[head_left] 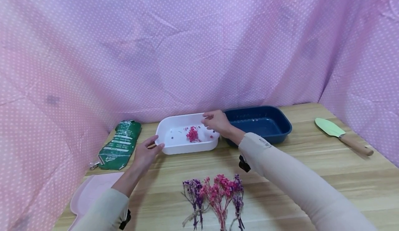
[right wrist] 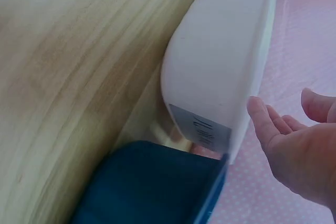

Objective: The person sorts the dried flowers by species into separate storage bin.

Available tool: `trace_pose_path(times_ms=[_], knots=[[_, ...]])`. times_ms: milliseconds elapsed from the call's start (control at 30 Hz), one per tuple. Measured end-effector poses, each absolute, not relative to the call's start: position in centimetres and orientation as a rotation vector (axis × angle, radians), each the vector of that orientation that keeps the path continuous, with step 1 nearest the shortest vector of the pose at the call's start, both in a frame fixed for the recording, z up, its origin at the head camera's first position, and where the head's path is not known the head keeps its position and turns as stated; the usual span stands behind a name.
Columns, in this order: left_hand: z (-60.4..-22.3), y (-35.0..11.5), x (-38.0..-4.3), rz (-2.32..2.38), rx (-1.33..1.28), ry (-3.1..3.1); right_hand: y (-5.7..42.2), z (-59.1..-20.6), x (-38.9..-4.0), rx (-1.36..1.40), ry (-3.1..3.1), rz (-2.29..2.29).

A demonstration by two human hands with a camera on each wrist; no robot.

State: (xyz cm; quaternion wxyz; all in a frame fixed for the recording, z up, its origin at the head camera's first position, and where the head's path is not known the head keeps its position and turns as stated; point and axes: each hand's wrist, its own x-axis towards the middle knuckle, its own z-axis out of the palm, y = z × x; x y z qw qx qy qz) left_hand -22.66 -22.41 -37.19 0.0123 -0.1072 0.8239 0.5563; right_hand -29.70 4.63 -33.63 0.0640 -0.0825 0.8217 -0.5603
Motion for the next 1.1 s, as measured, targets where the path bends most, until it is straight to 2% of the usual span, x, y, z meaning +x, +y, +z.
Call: trace_pose_path(times_ms=[367, 733, 1100], knots=[[-37.4, -22.3, -22.7, 1.727, -0.322, 2.593, 8.9, -32.6, -25.4, -0.446, 2.454, -1.711], [-37.4, -22.4, -22.6, 1.692, -0.343, 2.589, 14.3, -33.6, -19.6, -0.416, 2.393, -1.668], [-37.2, -22.3, -22.5, 1.709, -0.335, 2.577, 15.4, -33.8, -16.5, -0.431, 2.291, -1.723]])
